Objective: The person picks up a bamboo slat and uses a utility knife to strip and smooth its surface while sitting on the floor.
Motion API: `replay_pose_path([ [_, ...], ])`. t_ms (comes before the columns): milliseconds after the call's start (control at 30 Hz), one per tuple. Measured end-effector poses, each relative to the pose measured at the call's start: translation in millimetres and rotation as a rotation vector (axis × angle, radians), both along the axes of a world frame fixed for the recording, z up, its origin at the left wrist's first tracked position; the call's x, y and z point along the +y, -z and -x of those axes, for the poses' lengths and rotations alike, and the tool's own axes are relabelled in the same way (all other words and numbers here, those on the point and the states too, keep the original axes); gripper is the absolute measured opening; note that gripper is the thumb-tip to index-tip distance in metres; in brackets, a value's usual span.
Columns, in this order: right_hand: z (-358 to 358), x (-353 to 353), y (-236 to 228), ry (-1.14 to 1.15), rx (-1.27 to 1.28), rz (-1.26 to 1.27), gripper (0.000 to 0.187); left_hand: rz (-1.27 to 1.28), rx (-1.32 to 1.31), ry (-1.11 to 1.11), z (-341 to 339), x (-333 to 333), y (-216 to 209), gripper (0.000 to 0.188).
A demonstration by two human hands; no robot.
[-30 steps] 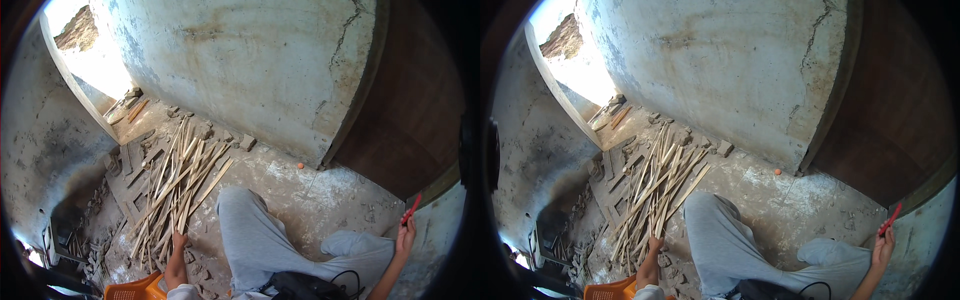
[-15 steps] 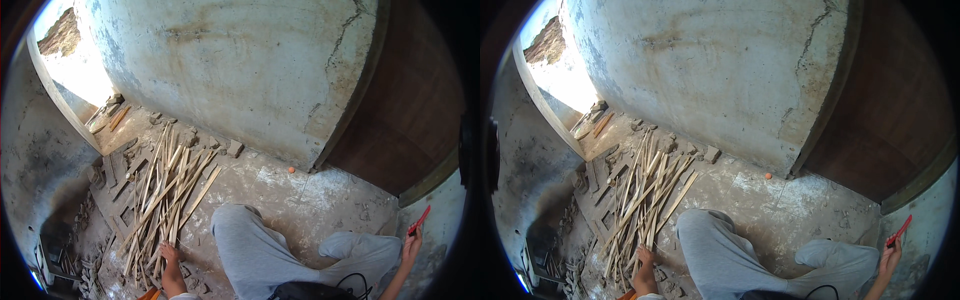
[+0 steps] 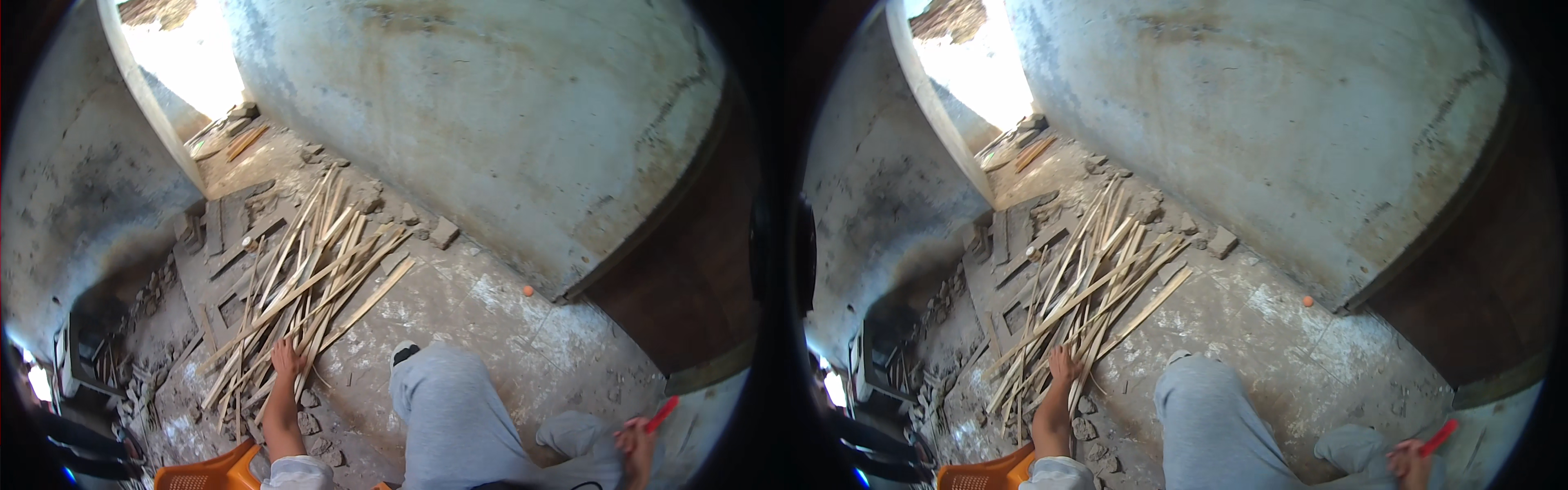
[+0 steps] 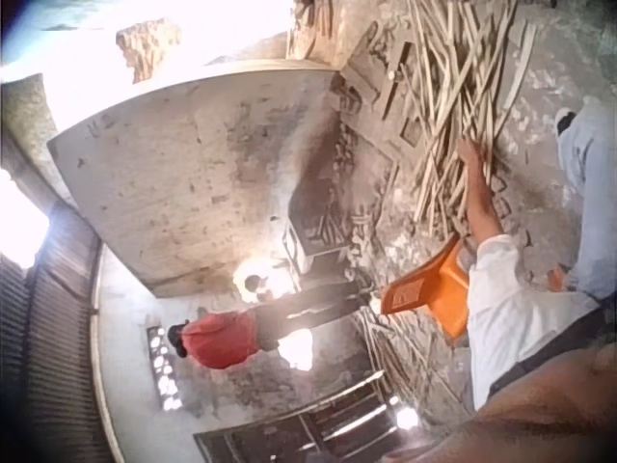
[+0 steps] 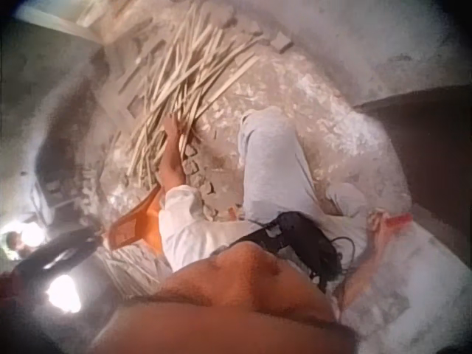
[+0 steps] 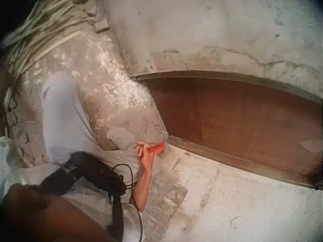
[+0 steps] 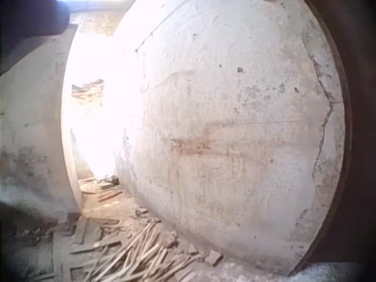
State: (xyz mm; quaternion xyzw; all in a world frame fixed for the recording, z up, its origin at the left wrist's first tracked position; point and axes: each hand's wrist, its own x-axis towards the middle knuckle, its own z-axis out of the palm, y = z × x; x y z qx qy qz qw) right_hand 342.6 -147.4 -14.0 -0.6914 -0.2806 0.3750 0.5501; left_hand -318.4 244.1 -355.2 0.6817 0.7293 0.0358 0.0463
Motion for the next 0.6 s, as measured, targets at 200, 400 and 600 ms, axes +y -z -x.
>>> replay_pose_path([
  [200,47,37,51,-0.732,0.033,0.642,0.044,-0.175,-0.171,-0.335,77,47,2,0.057],
  [400,40,35,41,-0.781,0.059,0.736,0.038,-0.096,-0.311,-0.550,152,97,13,0.075],
  [600,52,72,37,-0.813,0.225,0.907,0.031,0.064,-0.408,-0.704,217,127,21,0.092],
])
